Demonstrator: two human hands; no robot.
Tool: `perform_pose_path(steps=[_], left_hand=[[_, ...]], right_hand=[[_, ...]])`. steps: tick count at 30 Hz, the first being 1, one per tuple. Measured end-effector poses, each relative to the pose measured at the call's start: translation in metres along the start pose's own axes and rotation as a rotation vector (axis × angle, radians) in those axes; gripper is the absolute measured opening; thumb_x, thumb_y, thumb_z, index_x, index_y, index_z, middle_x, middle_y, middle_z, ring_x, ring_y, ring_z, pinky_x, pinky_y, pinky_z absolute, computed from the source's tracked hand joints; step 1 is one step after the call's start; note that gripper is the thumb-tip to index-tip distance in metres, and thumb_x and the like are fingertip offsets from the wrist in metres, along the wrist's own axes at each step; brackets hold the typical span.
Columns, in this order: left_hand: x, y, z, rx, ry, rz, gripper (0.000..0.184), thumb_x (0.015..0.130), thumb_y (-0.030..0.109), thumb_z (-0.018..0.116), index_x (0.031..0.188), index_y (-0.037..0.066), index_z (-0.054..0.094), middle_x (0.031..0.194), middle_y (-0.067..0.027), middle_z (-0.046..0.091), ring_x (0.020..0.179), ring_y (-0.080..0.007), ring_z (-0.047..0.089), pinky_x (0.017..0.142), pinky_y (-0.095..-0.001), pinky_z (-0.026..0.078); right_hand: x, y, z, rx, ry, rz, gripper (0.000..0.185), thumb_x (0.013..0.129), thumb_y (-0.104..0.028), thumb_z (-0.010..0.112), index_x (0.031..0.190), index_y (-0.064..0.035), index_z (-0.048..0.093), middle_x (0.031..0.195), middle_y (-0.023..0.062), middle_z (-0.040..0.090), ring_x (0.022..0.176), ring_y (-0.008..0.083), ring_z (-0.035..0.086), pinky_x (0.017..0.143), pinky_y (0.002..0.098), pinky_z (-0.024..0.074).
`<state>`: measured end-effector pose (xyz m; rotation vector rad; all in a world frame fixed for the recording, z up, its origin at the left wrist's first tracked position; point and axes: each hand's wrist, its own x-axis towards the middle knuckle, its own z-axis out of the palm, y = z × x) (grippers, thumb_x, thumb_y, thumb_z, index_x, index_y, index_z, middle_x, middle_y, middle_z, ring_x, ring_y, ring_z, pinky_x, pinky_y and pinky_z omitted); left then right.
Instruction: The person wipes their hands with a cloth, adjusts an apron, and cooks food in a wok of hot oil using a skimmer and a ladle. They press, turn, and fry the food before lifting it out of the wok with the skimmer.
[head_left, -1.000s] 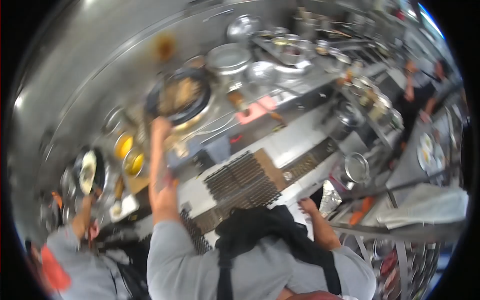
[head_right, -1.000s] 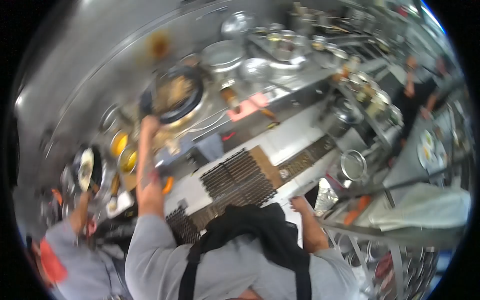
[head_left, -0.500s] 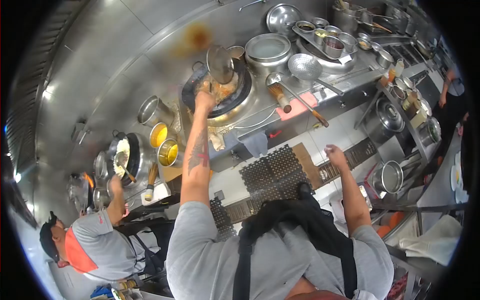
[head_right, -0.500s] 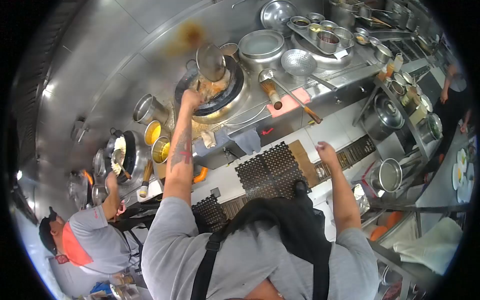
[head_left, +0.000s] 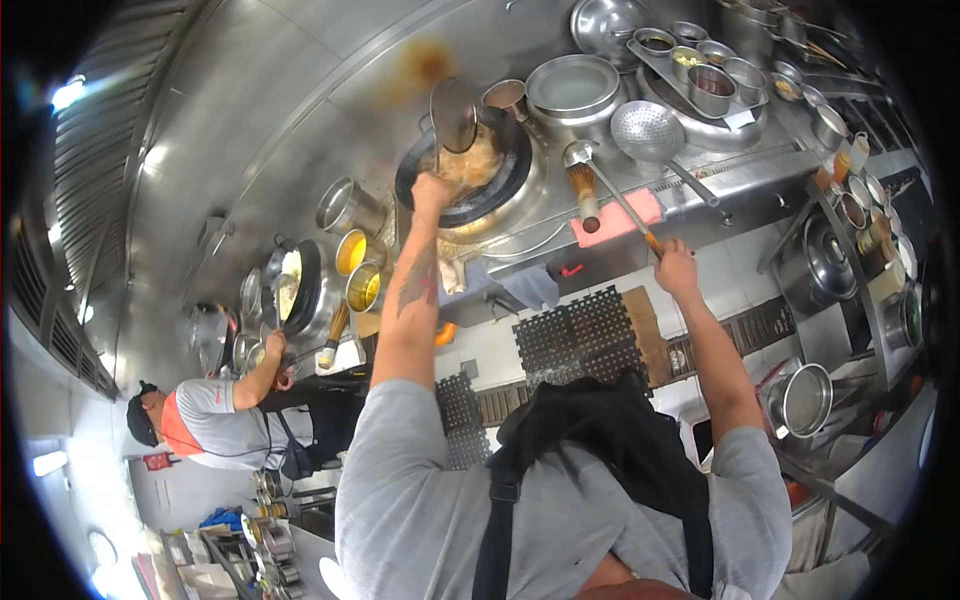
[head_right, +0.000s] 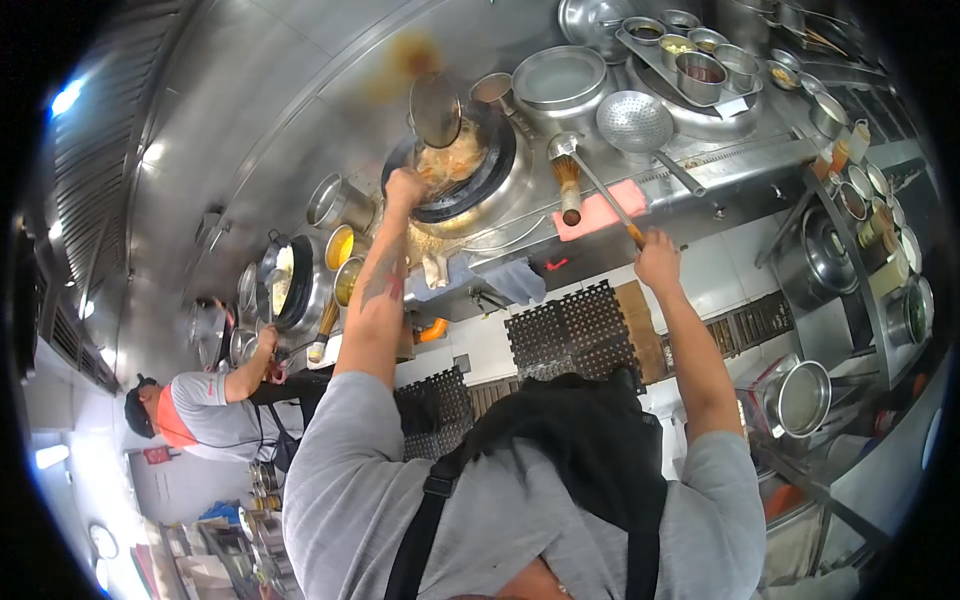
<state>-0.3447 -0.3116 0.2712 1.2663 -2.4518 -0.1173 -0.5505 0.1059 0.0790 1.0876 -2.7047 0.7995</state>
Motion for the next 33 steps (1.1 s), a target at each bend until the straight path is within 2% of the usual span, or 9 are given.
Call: perform_pose_path(steps=[3,10,12,14,18,20,24,28,33], left_hand=[[-0.012,-0.002,-0.049,0.018,0.096,-0.018,0.023,0.074,0.016,0.052,0.083,-0.001,0.067,0.087,-0.0258,0.062,0.089,-0.0381,0.061,0.080,-0.0418,0.048],[-0.034,-0.058,-0.073,0.070,0.054,-0.088,0.023,0.075,0.012,0.050,0.083,-0.003,0.066,0.089,-0.0253,0.062,0.089,-0.0382,0.061,0.082,-0.0403,0.048],[-0.033,-0.091,-0.052,0.078,0.057,-0.124,0.024,0.075,0.012,0.052,0.086,-0.006,0.064,0.091,-0.0264,0.062,0.091,-0.0375,0.061,0.082,-0.0398,0.048],[-0.049,-0.086,-0.051,0.015,0.008,-0.257,0.027,0.077,0.015,0.054,0.089,-0.008,0.062,0.093,-0.0270,0.062,0.093,-0.0356,0.061,0.082,-0.0398,0.048],[-0.038,-0.093,-0.026,-0.076,0.025,-0.382,0.029,0.076,0.017,0.055,0.089,-0.007,0.063,0.094,-0.0256,0.062,0.094,-0.0343,0.061,0.082,-0.0394,0.049],[-0.050,-0.083,-0.048,-0.262,-0.179,-0.479,0.026,0.075,0.013,0.055,0.091,-0.006,0.063,0.097,-0.0260,0.062,0.096,-0.0345,0.061,0.083,-0.0393,0.048],[-0.064,-0.102,-0.070,-0.187,-0.094,-0.319,0.027,0.074,0.011,0.054,0.093,-0.006,0.063,0.100,-0.0261,0.060,0.099,-0.0347,0.059,0.085,-0.0392,0.047],[-0.063,-0.124,-0.076,-0.162,-0.084,-0.217,0.026,0.075,0.011,0.054,0.093,-0.006,0.064,0.101,-0.0256,0.060,0.100,-0.0354,0.058,0.086,-0.0393,0.046],[-0.073,-0.131,-0.090,-0.184,-0.029,-0.153,0.025,0.078,0.015,0.053,0.092,-0.002,0.065,0.100,-0.0236,0.061,0.097,-0.0358,0.058,0.085,-0.0405,0.046]], right_hand=[[0.016,0.021,0.038,0.062,-0.330,0.172,0.038,0.079,-0.022,0.059,0.108,0.0020,0.053,0.100,0.0226,0.060,0.090,0.0388,0.058,0.080,0.0454,0.0457],[0.037,-0.051,0.002,0.448,-0.358,0.188,0.037,0.079,-0.026,0.059,0.101,0.0029,0.054,0.087,0.0227,0.062,0.087,0.0394,0.059,0.071,0.0425,0.0462],[0.009,-0.070,-0.011,0.615,-0.311,0.099,0.032,0.081,-0.026,0.058,0.097,0.0015,0.055,0.076,0.0175,0.062,0.072,0.0336,0.062,0.064,0.0391,0.0458],[0.008,-0.126,-0.064,0.842,-0.593,0.255,0.030,0.082,-0.023,0.056,0.099,0.0014,0.056,0.068,0.0115,0.059,0.061,0.0248,0.059,0.059,0.0356,0.0451],[0.060,-0.203,-0.073,0.628,-0.430,-0.050,0.033,0.082,-0.020,0.058,0.107,0.0014,0.054,0.063,0.0095,0.058,0.048,0.0189,0.054,0.049,0.0320,0.0426],[0.062,-0.227,-0.067,0.568,-0.429,-0.064,0.037,0.081,-0.019,0.058,0.112,-0.0004,0.053,0.066,0.0113,0.059,0.052,0.0200,0.056,0.051,0.0329,0.0441],[0.051,-0.271,-0.070,0.386,-0.597,0.010,0.046,0.080,-0.019,0.058,0.123,-0.0072,0.050,0.081,0.0180,0.064,0.071,0.0272,0.062,0.067,0.0365,0.0478],[0.046,-0.291,-0.053,0.303,-0.496,-0.169,0.045,0.081,-0.013,0.054,0.125,-0.0042,0.047,0.071,0.0159,0.061,0.057,0.0231,0.060,0.051,0.0369,0.0475],[0.066,-0.315,-0.036,-0.016,-0.384,-0.201,0.035,0.073,-0.007,0.052,0.108,-0.0025,0.056,0.098,0.0235,0.061,0.092,0.0383,0.059,0.080,0.0455,0.0465]])
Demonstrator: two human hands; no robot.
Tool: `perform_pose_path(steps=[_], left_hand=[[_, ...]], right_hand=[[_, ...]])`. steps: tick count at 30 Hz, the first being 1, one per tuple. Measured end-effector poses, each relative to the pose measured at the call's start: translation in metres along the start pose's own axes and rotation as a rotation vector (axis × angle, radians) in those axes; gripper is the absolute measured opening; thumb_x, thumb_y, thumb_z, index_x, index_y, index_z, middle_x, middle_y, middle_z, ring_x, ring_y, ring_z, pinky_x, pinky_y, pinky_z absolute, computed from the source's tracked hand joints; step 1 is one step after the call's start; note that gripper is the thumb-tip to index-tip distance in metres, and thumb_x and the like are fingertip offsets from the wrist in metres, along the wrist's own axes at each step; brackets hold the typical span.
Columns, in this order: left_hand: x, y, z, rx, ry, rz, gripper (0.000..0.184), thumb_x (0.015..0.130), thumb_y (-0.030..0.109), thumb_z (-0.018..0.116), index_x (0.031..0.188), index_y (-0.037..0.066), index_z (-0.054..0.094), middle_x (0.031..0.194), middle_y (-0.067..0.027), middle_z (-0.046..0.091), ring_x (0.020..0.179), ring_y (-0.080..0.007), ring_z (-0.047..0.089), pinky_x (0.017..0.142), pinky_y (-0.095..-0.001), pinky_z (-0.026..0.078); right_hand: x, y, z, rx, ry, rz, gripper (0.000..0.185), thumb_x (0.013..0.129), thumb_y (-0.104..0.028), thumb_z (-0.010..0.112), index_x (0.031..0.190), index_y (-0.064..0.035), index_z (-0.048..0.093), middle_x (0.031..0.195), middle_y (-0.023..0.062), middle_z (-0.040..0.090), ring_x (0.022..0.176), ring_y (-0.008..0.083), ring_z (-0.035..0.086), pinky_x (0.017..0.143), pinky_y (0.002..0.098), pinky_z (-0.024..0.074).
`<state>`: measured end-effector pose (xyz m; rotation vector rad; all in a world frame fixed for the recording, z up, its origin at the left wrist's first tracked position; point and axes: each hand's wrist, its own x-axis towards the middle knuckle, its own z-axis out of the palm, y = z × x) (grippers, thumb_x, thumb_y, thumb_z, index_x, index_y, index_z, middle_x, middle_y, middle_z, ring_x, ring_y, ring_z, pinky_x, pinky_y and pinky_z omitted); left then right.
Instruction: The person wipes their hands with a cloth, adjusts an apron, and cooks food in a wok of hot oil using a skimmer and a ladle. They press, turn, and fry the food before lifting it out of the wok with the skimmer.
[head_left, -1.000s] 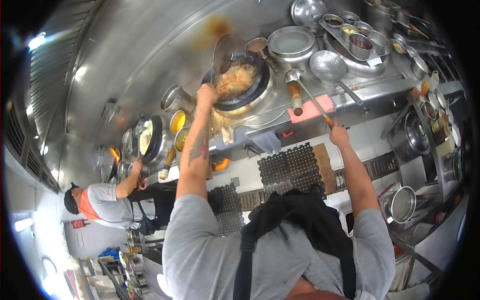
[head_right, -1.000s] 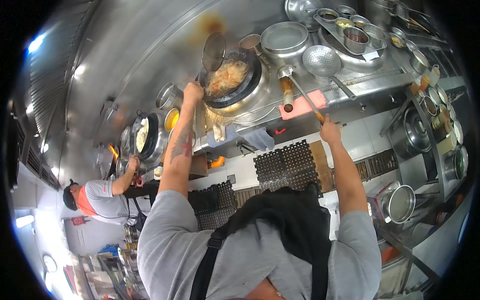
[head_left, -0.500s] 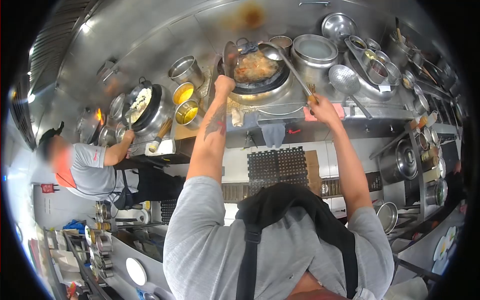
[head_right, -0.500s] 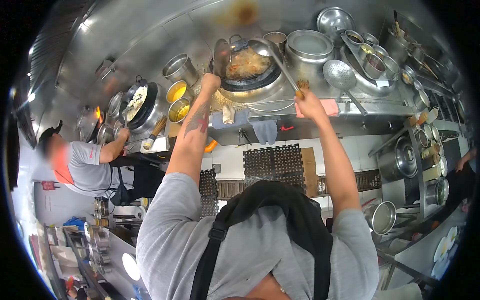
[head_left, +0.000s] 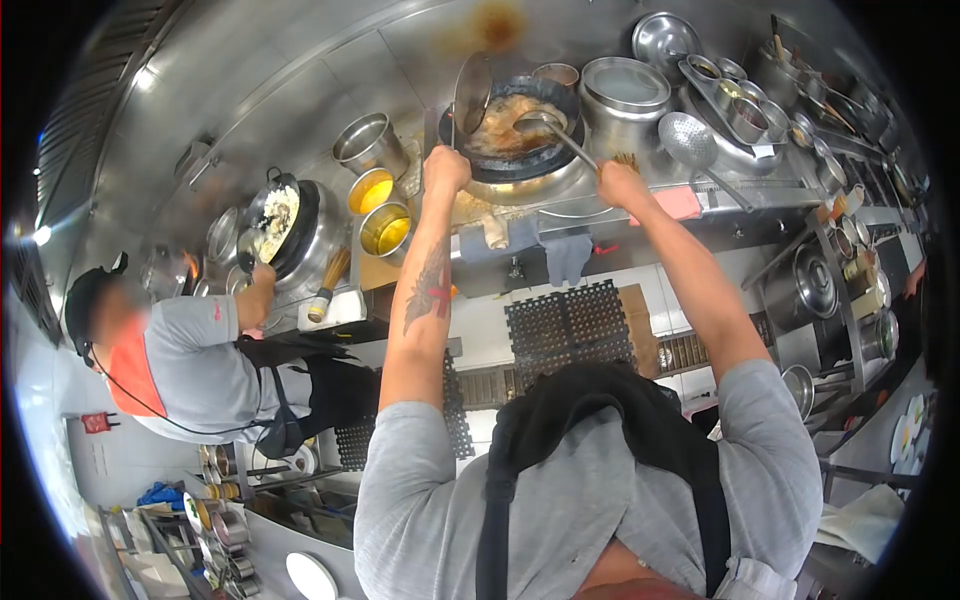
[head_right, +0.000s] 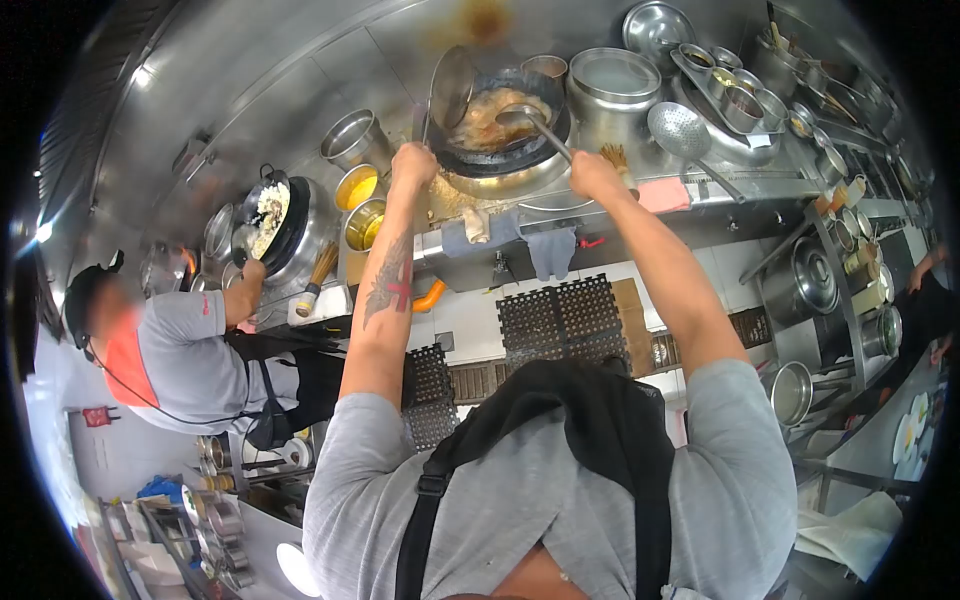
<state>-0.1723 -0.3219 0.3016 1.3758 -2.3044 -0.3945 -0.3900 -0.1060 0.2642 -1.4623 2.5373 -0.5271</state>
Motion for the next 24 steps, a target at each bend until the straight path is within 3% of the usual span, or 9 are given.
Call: perform_pose_path(steps=[4,9,12,17,19,20,23,24], left_hand=[[-0.010,0.000,-0.008,-0.009,-0.025,0.016,0.025,0.080,0.017,0.052,0.092,-0.001,0.065,0.099,-0.0237,0.061,0.097,-0.0363,0.058,0.084,-0.0412,0.046],[-0.018,-0.019,-0.008,-0.017,0.060,0.043,0.025,0.083,0.018,0.050,0.090,0.000,0.066,0.094,-0.0243,0.062,0.094,-0.0376,0.059,0.084,-0.0436,0.045],[-0.032,-0.012,-0.015,-0.034,0.050,0.066,0.026,0.084,0.021,0.049,0.091,0.001,0.065,0.091,-0.0248,0.062,0.092,-0.0378,0.059,0.083,-0.0439,0.045],[-0.030,-0.002,-0.008,-0.140,-0.013,0.079,0.027,0.086,0.021,0.047,0.091,0.001,0.065,0.085,-0.0226,0.063,0.086,-0.0355,0.061,0.079,-0.0424,0.046],[-0.029,0.005,0.001,-0.238,-0.099,0.060,0.026,0.087,0.019,0.046,0.089,0.001,0.065,0.075,-0.0180,0.065,0.078,-0.0329,0.063,0.074,-0.0405,0.047],[-0.029,0.011,0.008,-0.244,-0.084,0.051,0.027,0.088,0.020,0.045,0.089,0.001,0.065,0.067,-0.0126,0.065,0.069,-0.0267,0.064,0.068,-0.0365,0.048],[-0.030,0.047,0.015,-0.371,-0.175,-0.099,0.028,0.088,0.021,0.045,0.089,0.002,0.066,0.065,-0.0104,0.064,0.058,-0.0209,0.063,0.060,-0.0336,0.047],[-0.017,0.043,0.033,-0.376,-0.144,-0.003,0.029,0.089,0.022,0.045,0.089,0.002,0.066,0.062,-0.0087,0.064,0.050,-0.0169,0.059,0.054,-0.0324,0.046]], right_hand=[[0.017,-0.008,0.005,-0.067,-0.017,0.003,0.032,0.074,-0.008,0.052,0.105,-0.0010,0.056,0.097,0.0236,0.061,0.092,0.0385,0.059,0.081,0.0451,0.0464],[0.002,-0.007,0.017,0.186,0.219,0.065,0.031,0.077,-0.013,0.051,0.106,-0.0009,0.055,0.098,0.0248,0.060,0.096,0.0378,0.058,0.083,0.0451,0.0453],[0.041,0.026,0.014,0.244,0.086,0.016,0.034,0.081,-0.017,0.049,0.110,-0.0007,0.054,0.101,0.0254,0.059,0.098,0.0372,0.057,0.085,0.0447,0.0440],[0.018,0.049,-0.033,0.144,0.077,0.004,0.037,0.083,-0.019,0.047,0.117,-0.0070,0.054,0.104,0.0231,0.059,0.099,0.0369,0.056,0.086,0.0440,0.0433],[0.003,0.065,-0.037,0.102,0.114,-0.031,0.038,0.084,-0.017,0.046,0.120,-0.0050,0.052,0.098,0.0253,0.060,0.090,0.0392,0.059,0.080,0.0437,0.0458],[-0.004,0.072,-0.038,0.103,0.105,-0.018,0.038,0.084,-0.017,0.046,0.120,-0.0050,0.052,0.098,0.0253,0.060,0.090,0.0392,0.059,0.080,0.0437,0.0458],[-0.026,0.095,-0.053,0.044,0.103,-0.020,0.039,0.085,-0.016,0.045,0.122,-0.0064,0.051,0.095,0.0248,0.060,0.087,0.0406,0.058,0.079,0.0459,0.0452],[-0.035,0.103,-0.056,0.048,0.142,-0.044,0.039,0.085,-0.016,0.045,0.122,-0.0069,0.051,0.092,0.0250,0.060,0.086,0.0410,0.058,0.078,0.0470,0.0448]])
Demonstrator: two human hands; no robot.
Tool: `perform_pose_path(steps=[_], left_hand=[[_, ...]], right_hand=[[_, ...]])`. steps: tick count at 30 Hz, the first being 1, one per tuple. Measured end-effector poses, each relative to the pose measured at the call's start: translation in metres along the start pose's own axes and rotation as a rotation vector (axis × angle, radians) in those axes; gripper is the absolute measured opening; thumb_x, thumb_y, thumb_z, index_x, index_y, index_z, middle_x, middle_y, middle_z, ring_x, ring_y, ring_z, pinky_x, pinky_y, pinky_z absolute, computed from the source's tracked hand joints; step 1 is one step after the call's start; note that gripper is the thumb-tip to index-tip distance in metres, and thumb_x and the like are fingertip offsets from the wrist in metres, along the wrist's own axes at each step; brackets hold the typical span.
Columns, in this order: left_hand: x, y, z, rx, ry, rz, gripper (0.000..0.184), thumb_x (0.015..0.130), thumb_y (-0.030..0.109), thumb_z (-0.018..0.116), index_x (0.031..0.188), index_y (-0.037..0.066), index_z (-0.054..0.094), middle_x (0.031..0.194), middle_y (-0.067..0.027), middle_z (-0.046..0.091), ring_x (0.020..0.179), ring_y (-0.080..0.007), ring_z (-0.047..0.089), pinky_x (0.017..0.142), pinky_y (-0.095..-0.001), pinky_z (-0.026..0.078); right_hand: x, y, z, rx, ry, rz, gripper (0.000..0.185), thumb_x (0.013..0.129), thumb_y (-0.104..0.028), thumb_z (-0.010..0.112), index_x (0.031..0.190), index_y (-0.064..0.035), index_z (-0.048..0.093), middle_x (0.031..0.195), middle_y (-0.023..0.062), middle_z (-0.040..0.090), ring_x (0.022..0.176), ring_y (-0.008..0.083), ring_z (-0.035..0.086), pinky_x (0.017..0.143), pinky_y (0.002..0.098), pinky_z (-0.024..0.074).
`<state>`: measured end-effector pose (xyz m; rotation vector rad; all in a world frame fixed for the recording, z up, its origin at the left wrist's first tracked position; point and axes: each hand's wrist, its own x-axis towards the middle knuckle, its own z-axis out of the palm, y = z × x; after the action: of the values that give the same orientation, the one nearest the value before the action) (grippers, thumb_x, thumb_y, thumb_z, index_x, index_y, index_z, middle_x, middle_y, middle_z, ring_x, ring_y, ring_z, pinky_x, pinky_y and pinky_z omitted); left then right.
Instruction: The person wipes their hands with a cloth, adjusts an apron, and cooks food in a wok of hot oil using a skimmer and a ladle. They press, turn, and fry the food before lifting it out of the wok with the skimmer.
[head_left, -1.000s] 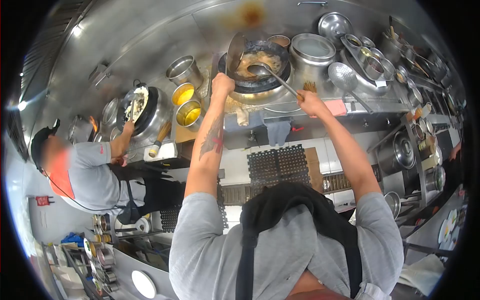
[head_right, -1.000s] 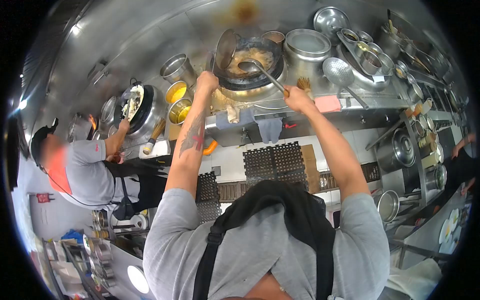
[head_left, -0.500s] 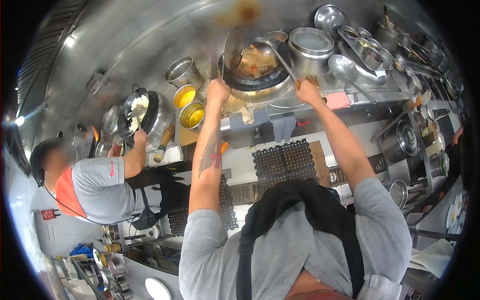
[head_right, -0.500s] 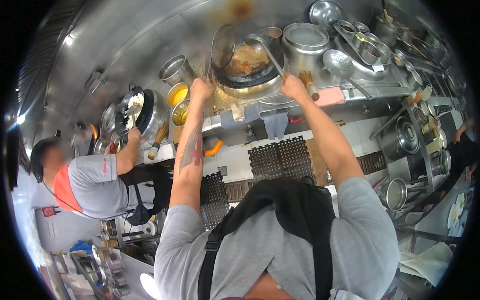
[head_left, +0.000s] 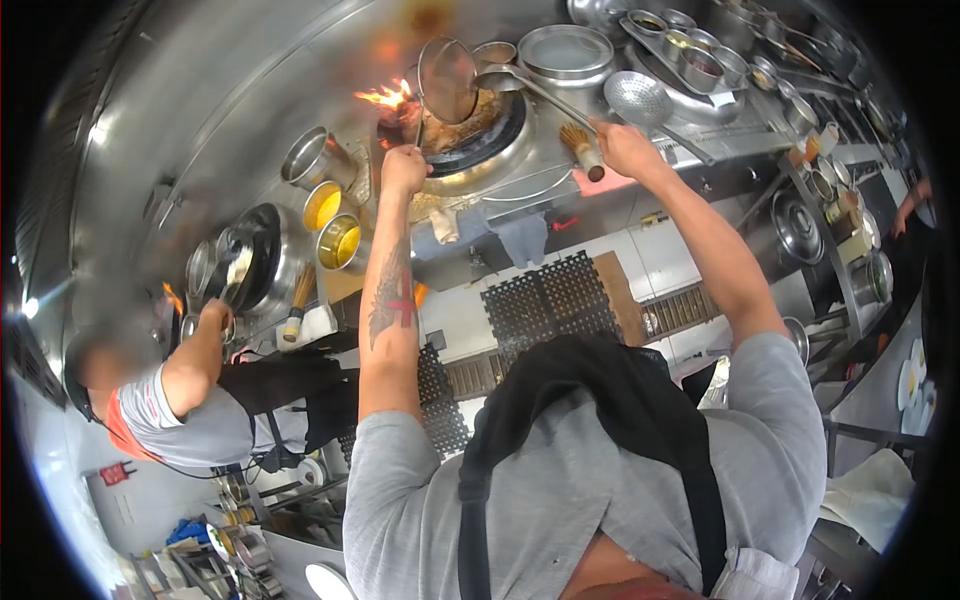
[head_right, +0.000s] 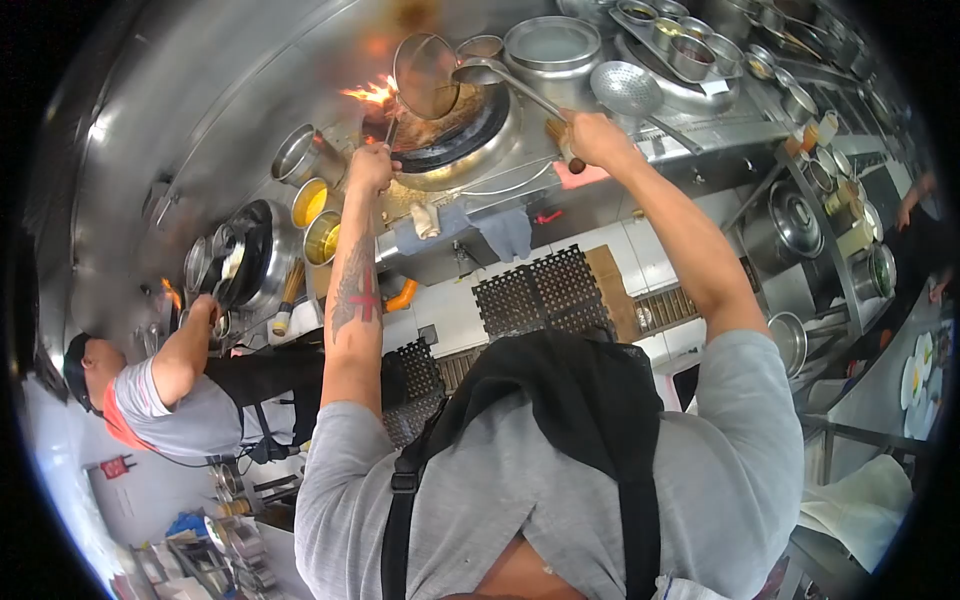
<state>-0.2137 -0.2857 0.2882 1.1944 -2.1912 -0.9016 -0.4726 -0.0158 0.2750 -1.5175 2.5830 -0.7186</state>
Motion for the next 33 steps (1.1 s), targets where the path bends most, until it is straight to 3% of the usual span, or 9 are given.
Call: perform_pose_path(steps=[8,17,20,23,24,27,28,29,33], left_hand=[[0.032,0.022,0.038,0.015,0.011,0.065,0.034,0.089,0.021,0.043,0.076,-0.001,0.064,0.062,-0.0102,0.064,0.048,-0.0183,0.056,0.055,-0.0326,0.046],[0.002,0.051,0.084,-0.481,-0.090,-0.307,0.024,0.089,0.014,0.044,0.075,0.001,0.058,0.064,-0.0066,0.060,0.039,-0.0141,0.048,0.034,-0.0299,0.035],[0.001,0.053,0.099,-0.415,-0.088,-0.327,0.021,0.084,0.014,0.049,0.073,0.002,0.062,0.069,-0.0114,0.063,0.051,-0.0202,0.057,0.048,-0.0339,0.044],[0.043,0.012,0.105,0.194,0.014,0.125,0.020,0.081,0.015,0.052,0.072,0.003,0.064,0.070,-0.0144,0.064,0.063,-0.0244,0.063,0.059,-0.0356,0.047],[0.030,0.039,0.093,0.123,0.123,-0.015,0.017,0.079,0.015,0.055,0.072,0.003,0.065,0.072,-0.0154,0.065,0.069,-0.0260,0.064,0.065,-0.0360,0.048],[0.023,0.060,0.080,0.138,0.164,-0.045,0.017,0.079,0.014,0.056,0.072,0.003,0.066,0.072,-0.0162,0.065,0.070,-0.0266,0.064,0.069,-0.0366,0.048],[0.026,0.058,0.077,0.017,0.109,-0.031,0.016,0.080,0.013,0.054,0.072,0.002,0.062,0.069,-0.0135,0.065,0.059,-0.0260,0.062,0.056,-0.0389,0.048],[0.025,0.055,0.079,0.021,0.109,-0.034,0.016,0.080,0.013,0.054,0.072,0.002,0.062,0.069,-0.0135,0.065,0.059,-0.0260,0.062,0.056,-0.0389,0.048],[0.013,0.059,0.096,-0.811,-0.084,-0.312,0.017,0.091,0.012,0.035,0.082,0.003,0.046,0.067,-0.0102,0.051,0.038,-0.0099,0.036,0.031,-0.0232,0.024]], right_hand=[[-0.004,0.055,0.018,0.058,0.069,0.014,0.039,0.085,-0.014,0.044,0.123,-0.0074,0.050,0.091,0.0250,0.060,0.084,0.0409,0.058,0.074,0.0482,0.0450],[-0.001,0.050,0.002,0.256,0.009,0.097,0.041,0.084,-0.015,0.047,0.124,-0.0049,0.048,0.098,0.0251,0.059,0.093,0.0401,0.056,0.082,0.0462,0.0431],[0.002,0.058,0.009,0.227,0.029,0.059,0.041,0.085,-0.015,0.047,0.124,-0.0051,0.048,0.099,0.0251,0.059,0.093,0.0397,0.056,0.083,0.0462,0.0427],[0.008,0.061,0.011,0.185,0.014,0.028,0.041,0.085,-0.014,0.047,0.124,-0.0052,0.048,0.095,0.0252,0.060,0.092,0.0400,0.057,0.081,0.0464,0.0432],[0.010,0.062,0.012,0.188,0.015,0.029,0.041,0.085,-0.014,0.047,0.124,-0.0052,0.048,0.095,0.0252,0.060,0.092,0.0400,0.057,0.081,0.0464,0.0432],[0.016,0.061,0.012,0.117,0.052,-0.039,0.030,0.080,-0.012,0.050,0.108,-0.0016,0.053,0.089,0.0210,0.063,0.083,0.0383,0.061,0.073,0.0463,0.0474],[0.018,0.059,0.009,0.111,0.051,-0.041,0.028,0.080,-0.012,0.051,0.106,-0.0014,0.053,0.088,0.0209,0.063,0.081,0.0379,0.061,0.072,0.0460,0.0479],[0.019,0.057,0.006,0.104,0.050,-0.042,0.027,0.079,-0.012,0.052,0.104,-0.0012,0.053,0.086,0.0207,0.063,0.080,0.0375,0.061,0.071,0.0457,0.0483],[0.019,0.052,0.001,0.074,0.052,-0.046,0.026,0.078,-0.011,0.053,0.102,-0.0005,0.053,0.085,0.0217,0.063,0.080,0.0372,0.062,0.071,0.0452,0.0490]])
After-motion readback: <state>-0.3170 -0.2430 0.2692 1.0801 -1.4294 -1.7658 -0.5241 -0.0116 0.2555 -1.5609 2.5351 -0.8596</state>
